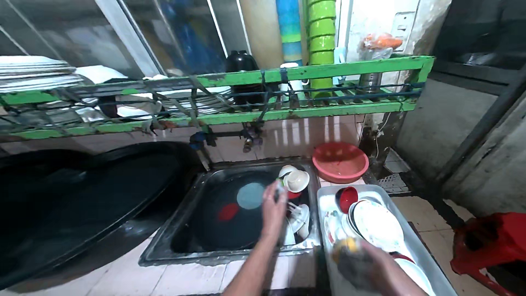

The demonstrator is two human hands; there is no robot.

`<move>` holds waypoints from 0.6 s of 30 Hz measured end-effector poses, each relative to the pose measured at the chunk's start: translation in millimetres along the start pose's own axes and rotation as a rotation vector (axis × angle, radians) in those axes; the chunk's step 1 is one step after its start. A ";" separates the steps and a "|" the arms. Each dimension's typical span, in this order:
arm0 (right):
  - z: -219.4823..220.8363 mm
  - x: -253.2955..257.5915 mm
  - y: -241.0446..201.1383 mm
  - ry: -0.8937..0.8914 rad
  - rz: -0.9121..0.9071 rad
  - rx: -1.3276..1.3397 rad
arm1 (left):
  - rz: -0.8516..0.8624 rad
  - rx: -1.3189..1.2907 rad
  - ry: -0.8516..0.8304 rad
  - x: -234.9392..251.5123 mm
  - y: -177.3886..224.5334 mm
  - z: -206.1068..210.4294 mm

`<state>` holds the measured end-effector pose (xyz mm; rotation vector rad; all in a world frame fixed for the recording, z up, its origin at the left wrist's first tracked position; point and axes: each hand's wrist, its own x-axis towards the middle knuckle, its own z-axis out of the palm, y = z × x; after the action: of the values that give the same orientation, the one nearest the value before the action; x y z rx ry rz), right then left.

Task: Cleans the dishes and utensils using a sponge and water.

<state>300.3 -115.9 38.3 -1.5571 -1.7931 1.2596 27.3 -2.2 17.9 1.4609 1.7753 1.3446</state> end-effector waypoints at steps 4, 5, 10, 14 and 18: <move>12.2 -14.2 32.9 -0.231 -0.045 -0.473 | -0.018 0.294 0.022 31.3 -13.1 -16.4; 16.8 -14.4 39.1 -0.243 -0.050 -0.507 | 0.034 0.288 -0.028 26.4 -0.7 1.8; 30.4 -16.0 47.1 -0.195 -0.115 -0.598 | 0.450 0.250 -0.721 -62.3 87.3 128.3; 28.3 -23.9 -11.9 -0.288 0.170 -0.630 | 0.526 0.580 -0.971 -98.5 86.6 190.4; 27.9 -17.4 64.6 -0.250 0.055 -0.602 | 0.389 0.693 -1.080 -100.8 85.0 183.6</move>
<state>316.5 -145.2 -26.0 -1.8201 -2.4697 1.0219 250.8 -29.1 -3.0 2.3303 1.2259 -0.1302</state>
